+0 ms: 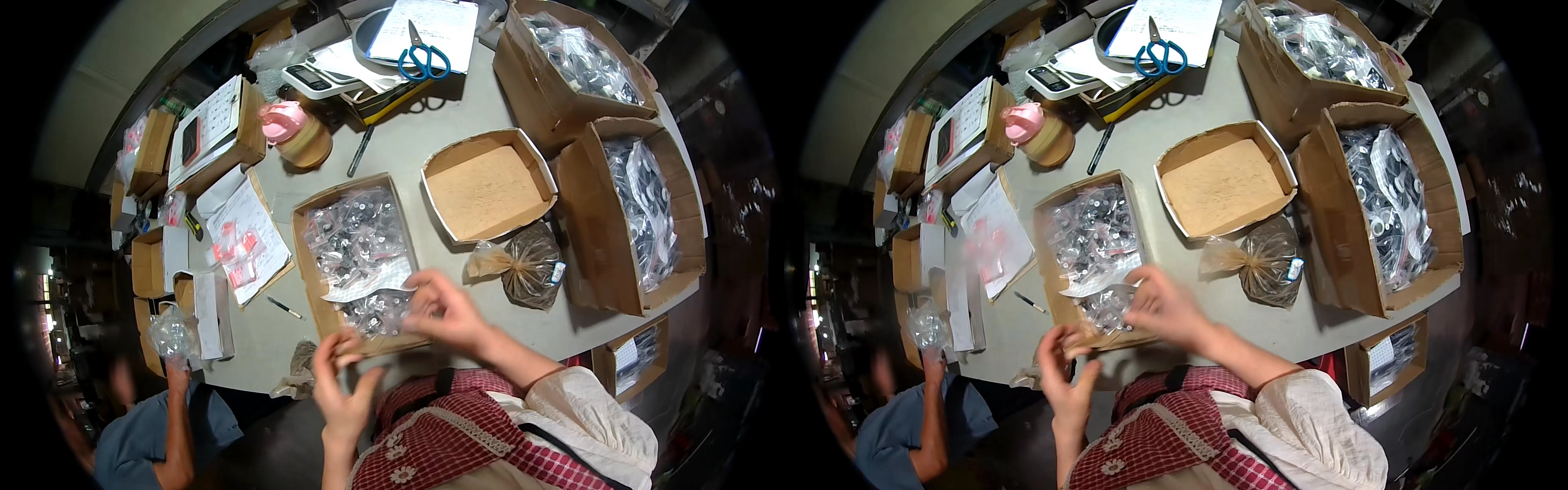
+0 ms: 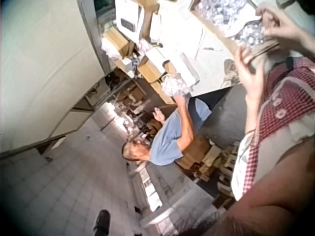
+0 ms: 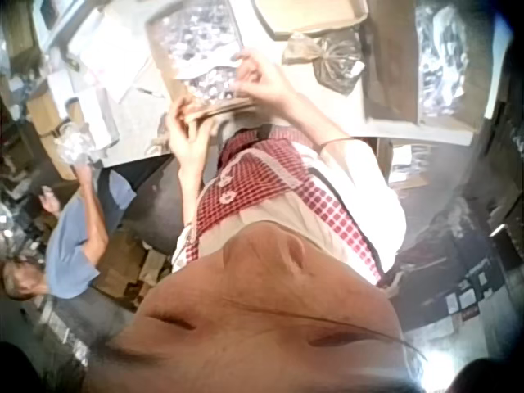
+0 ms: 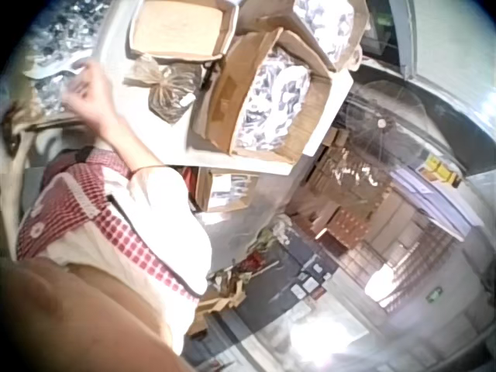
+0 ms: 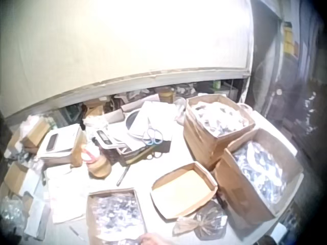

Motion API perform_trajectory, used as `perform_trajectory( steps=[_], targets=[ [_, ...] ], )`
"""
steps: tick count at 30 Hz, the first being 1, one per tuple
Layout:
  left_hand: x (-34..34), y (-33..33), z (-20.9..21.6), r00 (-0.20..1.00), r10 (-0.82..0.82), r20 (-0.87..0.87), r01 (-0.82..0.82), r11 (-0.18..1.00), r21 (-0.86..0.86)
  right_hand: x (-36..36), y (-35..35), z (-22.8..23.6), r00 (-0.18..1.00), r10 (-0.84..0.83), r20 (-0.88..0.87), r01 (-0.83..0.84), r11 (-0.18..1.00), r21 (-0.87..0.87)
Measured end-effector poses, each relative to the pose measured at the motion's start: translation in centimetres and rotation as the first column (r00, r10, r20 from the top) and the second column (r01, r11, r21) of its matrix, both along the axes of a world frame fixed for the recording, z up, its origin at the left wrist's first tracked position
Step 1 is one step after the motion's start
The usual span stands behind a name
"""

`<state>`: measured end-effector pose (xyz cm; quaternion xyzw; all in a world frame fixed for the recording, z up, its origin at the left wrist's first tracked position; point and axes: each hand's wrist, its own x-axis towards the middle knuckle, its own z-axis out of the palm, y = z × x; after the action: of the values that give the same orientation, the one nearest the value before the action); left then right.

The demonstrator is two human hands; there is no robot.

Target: The person picks up small metal hardware components from a box, places them into small plastic bags, and then puts the bags into a larger cardboard box on a table.

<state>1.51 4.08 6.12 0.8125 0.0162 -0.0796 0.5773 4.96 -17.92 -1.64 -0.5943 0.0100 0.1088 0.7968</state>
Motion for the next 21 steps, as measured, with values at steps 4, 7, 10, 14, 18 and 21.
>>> perform_trajectory(
  steps=[4,7,10,14,18,21],
  targets=[
    [1.5,-1.9,-1.9,0.980,-0.106,-0.169,0.105,0.994,-0.014,-0.5,0.5,0.8,0.974,0.180,0.137,-0.178,0.984,-0.025],
    [2.0,-1.8,-2.9,0.999,0.029,-0.016,-0.028,0.999,0.039,0.6,-1.6,0.6,0.955,0.022,0.295,0.071,0.950,-0.303],
    [2.3,-1.5,-3.3,0.998,0.058,-0.001,-0.057,0.985,0.161,3.1,-5.5,-0.7,0.870,-0.010,0.492,0.464,0.350,-0.814],
    [1.8,-2.1,-3.4,0.995,0.087,-0.056,-0.068,0.959,0.276,1.0,-5.2,-4.6,0.977,0.117,0.178,0.155,0.182,-0.971],
    [2.0,-1.9,-3.6,0.997,-0.036,0.067,-0.002,0.865,0.502,-1.5,-4.6,-4.5,0.967,0.223,0.120,0.064,0.244,-0.968],
    [2.3,-2.5,-2.9,0.988,-0.034,0.153,-0.050,0.858,0.512,-1.2,-4.9,-4.5,0.936,0.217,0.277,0.213,0.278,-0.937]
  ],
)
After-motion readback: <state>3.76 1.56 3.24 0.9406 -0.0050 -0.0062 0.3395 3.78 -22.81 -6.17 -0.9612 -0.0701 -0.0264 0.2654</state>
